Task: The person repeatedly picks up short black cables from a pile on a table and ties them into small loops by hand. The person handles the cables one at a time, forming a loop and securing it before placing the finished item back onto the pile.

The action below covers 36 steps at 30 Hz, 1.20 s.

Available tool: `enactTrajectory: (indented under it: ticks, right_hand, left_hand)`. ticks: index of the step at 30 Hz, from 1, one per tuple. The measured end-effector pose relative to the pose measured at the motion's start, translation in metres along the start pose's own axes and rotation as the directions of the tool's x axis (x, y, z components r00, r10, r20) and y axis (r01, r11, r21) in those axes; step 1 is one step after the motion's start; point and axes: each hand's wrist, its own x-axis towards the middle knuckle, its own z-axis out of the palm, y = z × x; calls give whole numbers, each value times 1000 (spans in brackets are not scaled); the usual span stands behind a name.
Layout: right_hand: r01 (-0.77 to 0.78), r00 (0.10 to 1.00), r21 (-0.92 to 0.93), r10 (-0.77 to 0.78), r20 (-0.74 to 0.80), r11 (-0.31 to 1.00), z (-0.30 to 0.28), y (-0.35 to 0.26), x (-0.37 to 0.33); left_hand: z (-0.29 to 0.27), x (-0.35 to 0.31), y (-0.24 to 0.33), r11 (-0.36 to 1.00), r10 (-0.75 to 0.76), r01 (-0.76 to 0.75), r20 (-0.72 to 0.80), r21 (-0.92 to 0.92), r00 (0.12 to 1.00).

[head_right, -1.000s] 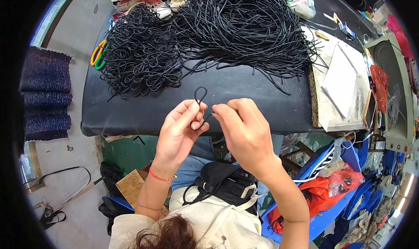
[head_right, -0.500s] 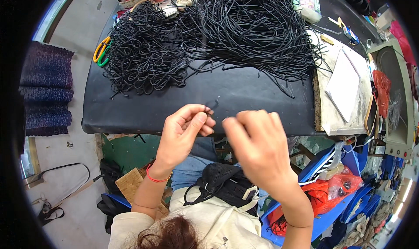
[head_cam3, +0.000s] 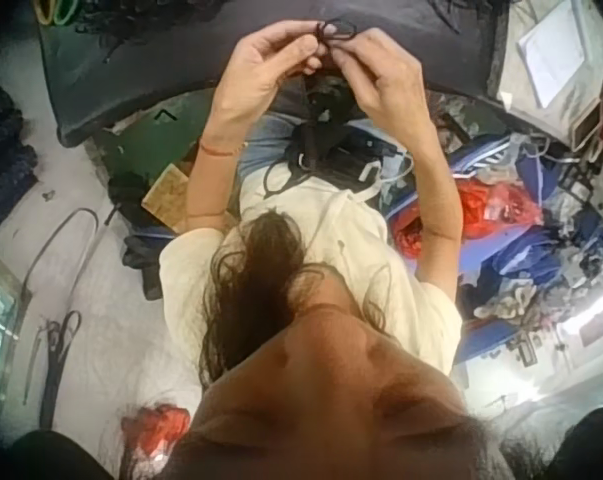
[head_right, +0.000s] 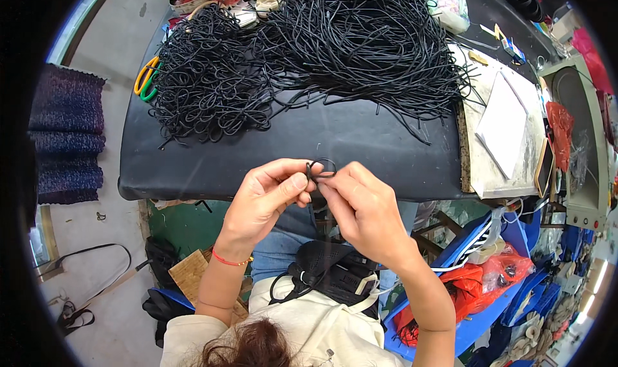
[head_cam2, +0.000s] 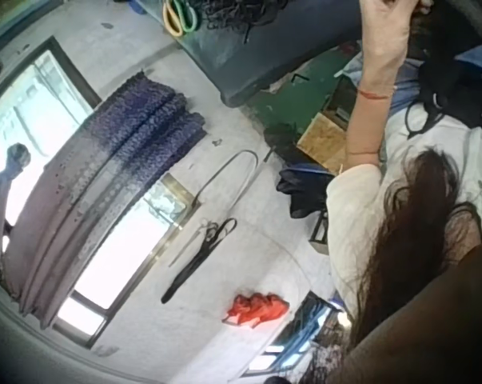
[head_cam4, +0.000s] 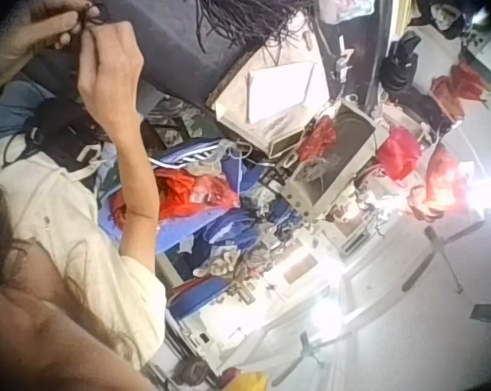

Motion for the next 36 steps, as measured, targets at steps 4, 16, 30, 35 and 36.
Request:
enactTrajectory:
  ticks: [4, 16, 30, 35, 36]
  right_hand:
    - [-328, 940, 312, 341, 11, 892, 5, -15, -14]
    - [-445, 873, 703, 444, 203, 555, 5, -15, -13]
    - [-337, 866, 410, 450, -220, 848, 27, -8, -2]
    - [-138, 984, 26, 141, -114, 990, 9, 2, 4]
    - [-108, 992, 60, 111, -53, 992, 9, 5, 3]
  left_hand:
    - [4, 0, -2, 995, 71, -68, -33, 73, 997]
    - [6, -2, -9, 993, 115, -112, -68, 43, 991]
    - [19, -4, -22, 849, 436, -352, -148, 394, 887]
    - [10, -9, -10, 883, 239, -207, -26, 421, 971]
    - [12, -11, -8, 894, 218, -192, -18, 405, 976]
